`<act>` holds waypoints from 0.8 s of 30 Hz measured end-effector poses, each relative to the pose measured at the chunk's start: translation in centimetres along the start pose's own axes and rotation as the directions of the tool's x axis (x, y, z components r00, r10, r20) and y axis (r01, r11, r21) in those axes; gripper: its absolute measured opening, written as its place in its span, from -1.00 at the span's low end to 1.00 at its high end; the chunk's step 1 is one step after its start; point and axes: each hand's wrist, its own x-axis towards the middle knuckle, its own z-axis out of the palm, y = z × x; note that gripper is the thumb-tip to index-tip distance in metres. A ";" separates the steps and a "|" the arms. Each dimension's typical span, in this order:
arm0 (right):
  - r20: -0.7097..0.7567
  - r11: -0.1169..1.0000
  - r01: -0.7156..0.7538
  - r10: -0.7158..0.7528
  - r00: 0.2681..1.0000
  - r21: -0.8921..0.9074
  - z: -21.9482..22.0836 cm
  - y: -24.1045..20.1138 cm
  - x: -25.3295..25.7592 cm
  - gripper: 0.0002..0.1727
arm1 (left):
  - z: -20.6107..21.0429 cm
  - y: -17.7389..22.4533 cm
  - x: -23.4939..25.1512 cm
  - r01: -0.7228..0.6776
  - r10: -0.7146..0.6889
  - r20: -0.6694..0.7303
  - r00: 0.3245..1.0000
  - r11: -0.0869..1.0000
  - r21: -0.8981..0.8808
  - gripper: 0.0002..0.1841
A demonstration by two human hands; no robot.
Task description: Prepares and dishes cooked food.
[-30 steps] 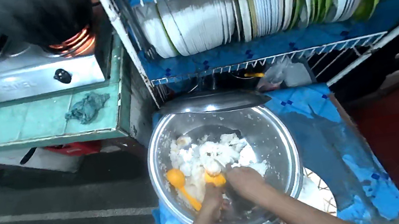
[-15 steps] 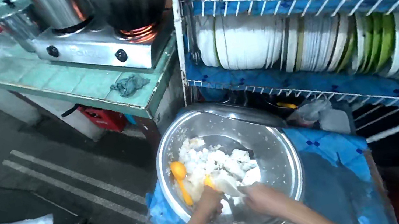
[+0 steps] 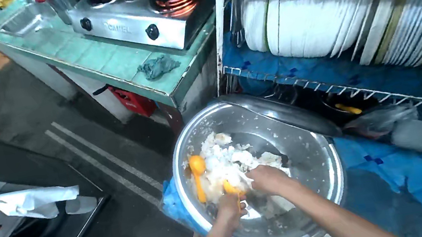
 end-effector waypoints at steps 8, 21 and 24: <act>-0.010 0.999 -0.036 0.036 0.999 0.024 4.7 -3.2 -5.2 -0.52 | -0.4 0.3 0.2 0.017 -0.002 -0.041 0.999 0.928 0.373 -0.73; 0.078 0.975 -0.221 0.219 0.973 0.010 2.8 -1.3 -7.7 -0.64 | 0.6 4.1 -0.8 -0.075 0.053 0.089 0.995 -0.214 0.974 -0.63; 0.077 0.976 -0.194 0.187 0.979 0.096 4.0 -1.8 -5.1 -0.62 | 0.6 3.4 -0.9 -0.064 0.041 0.074 0.996 -0.214 0.975 -0.64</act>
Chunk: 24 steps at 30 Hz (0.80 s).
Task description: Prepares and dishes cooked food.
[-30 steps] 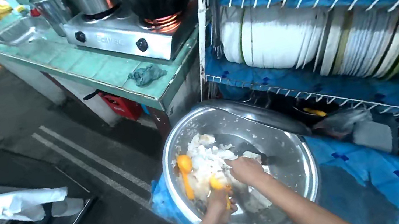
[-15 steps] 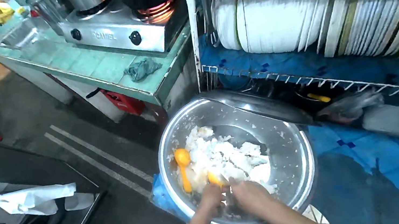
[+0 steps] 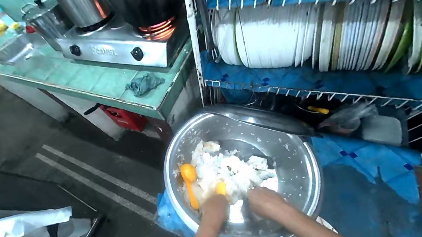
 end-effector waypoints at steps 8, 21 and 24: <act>-0.142 0.978 0.111 -0.087 0.986 0.176 -1.0 1.0 -4.3 -0.46 | -2.2 -2.0 -2.4 -0.241 0.171 -0.262 0.950 0.933 -0.266 -0.55; -0.748 0.871 0.486 -0.277 0.603 0.069 -1.1 7.0 -9.0 -0.21 | -7.4 -7.1 -11.1 -0.672 0.447 -0.512 0.733 0.593 -0.444 -0.63; -0.750 0.900 0.421 -0.353 0.560 -0.109 -1.0 5.5 -9.9 -0.19 | -7.9 -6.0 -14.1 -0.698 0.474 -0.577 0.666 0.669 -0.255 -0.62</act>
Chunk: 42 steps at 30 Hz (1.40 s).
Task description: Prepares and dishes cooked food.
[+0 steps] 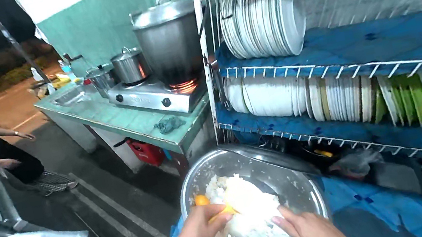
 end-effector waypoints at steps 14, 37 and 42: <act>0.215 0.610 -0.266 0.157 0.964 0.746 3.0 -3.9 1.1 -0.33 | 4.3 1.3 -1.3 0.105 -0.087 -0.235 0.968 0.992 0.064 -0.62; 0.176 0.902 -0.335 0.389 0.904 -0.272 -5.4 1.7 4.6 -0.50 | 6.7 -6.1 1.4 0.384 -0.431 -0.088 0.898 0.866 -0.321 -0.62; 0.427 0.865 -0.358 0.488 0.761 -0.351 -0.9 4.6 7.1 -0.57 | 8.0 -7.5 6.0 0.495 -0.498 0.036 0.867 0.867 0.066 -0.55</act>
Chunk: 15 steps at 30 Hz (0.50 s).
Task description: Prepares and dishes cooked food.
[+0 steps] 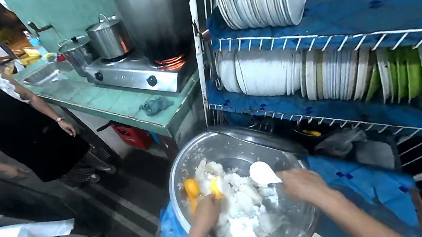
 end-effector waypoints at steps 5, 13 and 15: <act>0.037 0.999 -0.042 0.042 0.998 -0.027 3.9 -2.0 5.4 -0.66 | 4.2 1.3 5.7 0.039 -0.045 0.049 0.998 0.991 0.125 -0.60; 0.003 0.987 0.079 -0.080 0.997 0.143 2.0 -4.5 1.6 -0.53 | 4.2 0.5 5.9 0.056 -0.040 0.084 0.996 0.978 -0.201 -0.60; -0.055 0.967 0.093 -0.082 0.995 0.236 1.2 -2.4 0.7 -0.46 | 3.2 -0.2 4.6 0.046 -0.018 0.070 0.997 0.901 -0.432 -0.58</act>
